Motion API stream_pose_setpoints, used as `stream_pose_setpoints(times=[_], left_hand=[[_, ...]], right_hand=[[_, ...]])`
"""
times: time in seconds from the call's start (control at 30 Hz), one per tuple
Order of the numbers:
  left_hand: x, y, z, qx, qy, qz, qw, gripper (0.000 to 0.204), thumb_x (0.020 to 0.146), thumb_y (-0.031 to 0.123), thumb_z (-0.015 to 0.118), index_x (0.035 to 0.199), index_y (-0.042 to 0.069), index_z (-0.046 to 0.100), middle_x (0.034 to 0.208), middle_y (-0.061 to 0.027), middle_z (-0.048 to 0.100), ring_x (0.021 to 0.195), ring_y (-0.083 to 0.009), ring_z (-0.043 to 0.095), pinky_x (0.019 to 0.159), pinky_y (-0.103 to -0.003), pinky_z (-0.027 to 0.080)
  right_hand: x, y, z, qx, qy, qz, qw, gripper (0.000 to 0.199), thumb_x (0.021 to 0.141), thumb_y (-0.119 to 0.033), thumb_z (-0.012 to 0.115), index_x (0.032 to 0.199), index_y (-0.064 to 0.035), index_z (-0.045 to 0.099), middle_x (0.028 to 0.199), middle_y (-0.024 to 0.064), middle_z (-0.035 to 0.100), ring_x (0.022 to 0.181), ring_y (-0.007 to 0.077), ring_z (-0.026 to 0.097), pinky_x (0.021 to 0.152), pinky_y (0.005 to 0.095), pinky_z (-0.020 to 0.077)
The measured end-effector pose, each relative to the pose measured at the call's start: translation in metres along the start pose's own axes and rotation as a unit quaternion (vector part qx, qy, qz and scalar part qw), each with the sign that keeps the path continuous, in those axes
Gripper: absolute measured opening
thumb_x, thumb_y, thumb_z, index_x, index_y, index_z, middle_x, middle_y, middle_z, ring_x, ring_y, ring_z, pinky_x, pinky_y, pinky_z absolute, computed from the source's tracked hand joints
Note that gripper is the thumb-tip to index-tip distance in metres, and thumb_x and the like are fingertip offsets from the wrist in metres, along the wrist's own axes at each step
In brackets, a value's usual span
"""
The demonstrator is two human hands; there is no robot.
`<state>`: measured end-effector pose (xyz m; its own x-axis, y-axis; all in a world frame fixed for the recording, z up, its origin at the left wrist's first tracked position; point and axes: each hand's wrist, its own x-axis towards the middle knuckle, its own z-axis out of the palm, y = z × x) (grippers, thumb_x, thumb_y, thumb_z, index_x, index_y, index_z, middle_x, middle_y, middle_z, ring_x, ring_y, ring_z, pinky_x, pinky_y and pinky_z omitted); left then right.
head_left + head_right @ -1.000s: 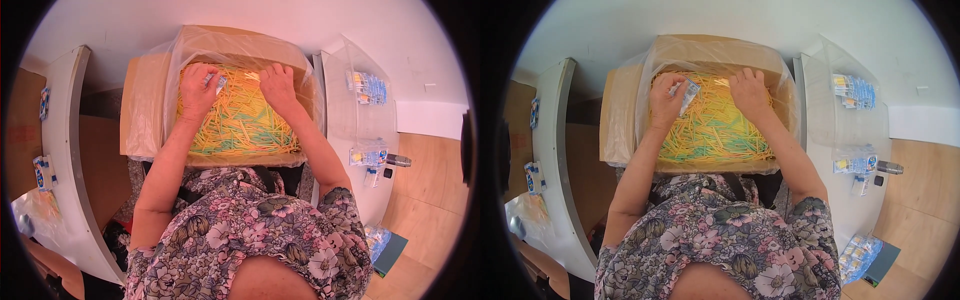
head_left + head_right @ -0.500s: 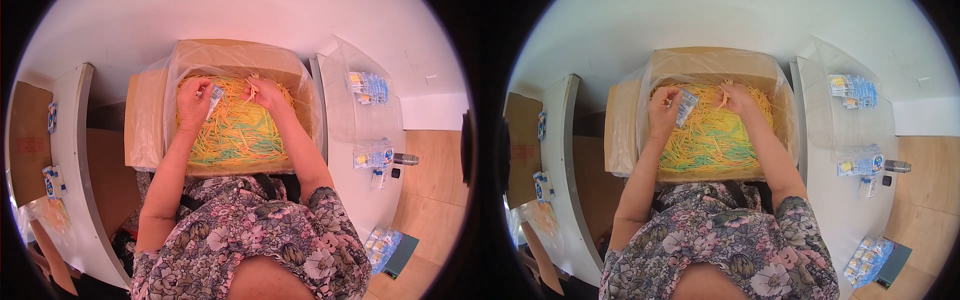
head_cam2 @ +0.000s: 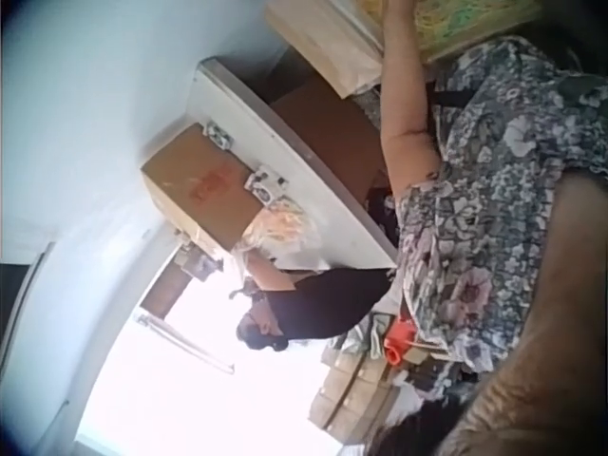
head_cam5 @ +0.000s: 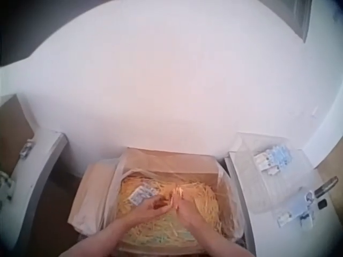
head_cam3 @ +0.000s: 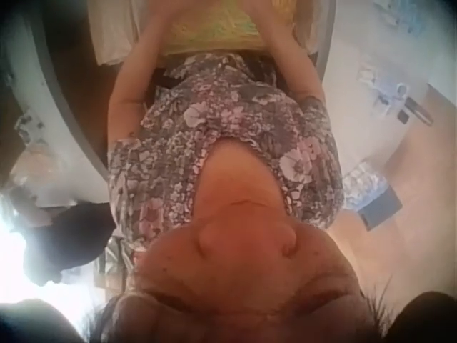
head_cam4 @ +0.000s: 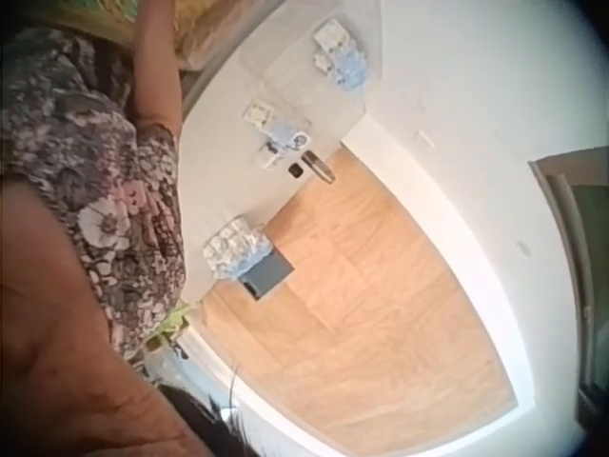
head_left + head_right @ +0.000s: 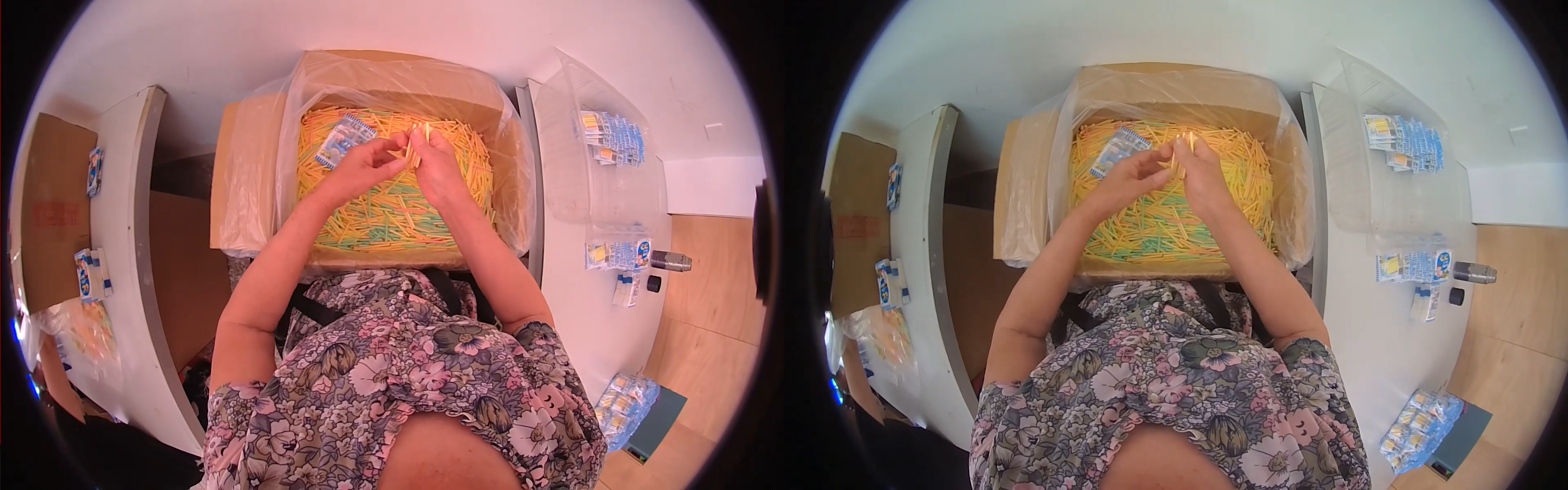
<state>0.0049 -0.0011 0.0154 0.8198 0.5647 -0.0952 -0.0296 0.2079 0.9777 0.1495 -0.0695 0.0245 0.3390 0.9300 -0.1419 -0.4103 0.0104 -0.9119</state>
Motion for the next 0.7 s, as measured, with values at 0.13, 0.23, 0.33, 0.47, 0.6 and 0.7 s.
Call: stream_pose_setpoints(times=[0.13, 0.23, 0.33, 0.47, 0.6, 0.7], left_hand=[[-0.004, 0.015, 0.011, -0.07, -0.046, -0.062, 0.995, 0.046, 0.094, 0.026, 0.056, 0.133, 0.005, 0.043, 0.118, -0.0027, 0.055, 0.108, -0.0117, 0.053, 0.089, -0.031, 0.044], [0.0, 0.017, 0.02, -0.163, -0.081, -0.083, 0.98, 0.037, 0.096, 0.024, 0.052, 0.128, 0.007, 0.046, 0.118, -0.0024, 0.054, 0.11, -0.0111, 0.05, 0.093, -0.032, 0.043], [0.001, 0.02, 0.032, -0.205, -0.103, -0.106, 0.968, 0.031, 0.096, 0.023, 0.051, 0.124, 0.008, 0.048, 0.115, -0.0024, 0.054, 0.108, -0.0119, 0.051, 0.092, -0.032, 0.044], [-0.01, 0.029, 0.048, -0.243, -0.14, -0.11, 0.953, 0.03, 0.095, 0.024, 0.053, 0.12, 0.007, 0.048, 0.111, -0.0034, 0.054, 0.102, -0.014, 0.054, 0.09, -0.033, 0.045], [-0.022, 0.024, 0.064, -0.291, -0.155, -0.096, 0.939, 0.03, 0.093, 0.026, 0.057, 0.114, 0.006, 0.049, 0.099, -0.0043, 0.057, 0.089, -0.0161, 0.057, 0.085, -0.034, 0.047], [-0.019, 0.013, 0.063, -0.3, -0.198, -0.119, 0.926, 0.026, 0.092, 0.025, 0.058, 0.108, 0.005, 0.053, 0.094, -0.0045, 0.059, 0.087, -0.0169, 0.058, 0.081, -0.034, 0.048]], right_hand=[[-0.018, -0.003, 0.013, -0.03, -0.021, -0.019, 0.999, 0.028, 0.097, -0.026, 0.049, 0.113, -0.0025, 0.052, 0.091, 0.0018, 0.057, 0.082, 0.0106, 0.055, 0.075, 0.0266, 0.0468], [-0.03, -0.012, 0.018, -0.053, -0.006, -0.044, 0.998, 0.033, 0.097, -0.028, 0.049, 0.118, -0.0022, 0.049, 0.093, 0.002, 0.058, 0.082, 0.0093, 0.054, 0.076, 0.0268, 0.0461], [-0.033, -0.018, 0.007, -0.052, -0.003, -0.045, 0.998, 0.031, 0.097, -0.025, 0.05, 0.121, -0.0064, 0.045, 0.094, 0.0015, 0.058, 0.081, 0.006, 0.052, 0.067, 0.0222, 0.0447], [-0.053, -0.041, 0.003, -0.015, -0.013, 0.037, 0.999, 0.045, 0.096, -0.032, 0.051, 0.133, -0.0084, 0.041, 0.092, -0.0013, 0.058, 0.073, 0.0059, 0.054, 0.062, 0.0202, 0.045], [-0.064, -0.047, -0.03, 0.015, -0.125, 0.153, 0.98, 0.054, 0.095, -0.033, 0.053, 0.14, -0.0076, 0.035, 0.091, -0.001, 0.06, 0.064, 0.0066, 0.053, 0.057, 0.0211, 0.0452], [-0.066, -0.054, -0.043, -0.085, -0.209, 0.159, 0.961, 0.054, 0.096, -0.033, 0.051, 0.14, -0.0069, 0.034, 0.108, 0.004, 0.059, 0.084, 0.0104, 0.059, 0.07, 0.0252, 0.0495]])
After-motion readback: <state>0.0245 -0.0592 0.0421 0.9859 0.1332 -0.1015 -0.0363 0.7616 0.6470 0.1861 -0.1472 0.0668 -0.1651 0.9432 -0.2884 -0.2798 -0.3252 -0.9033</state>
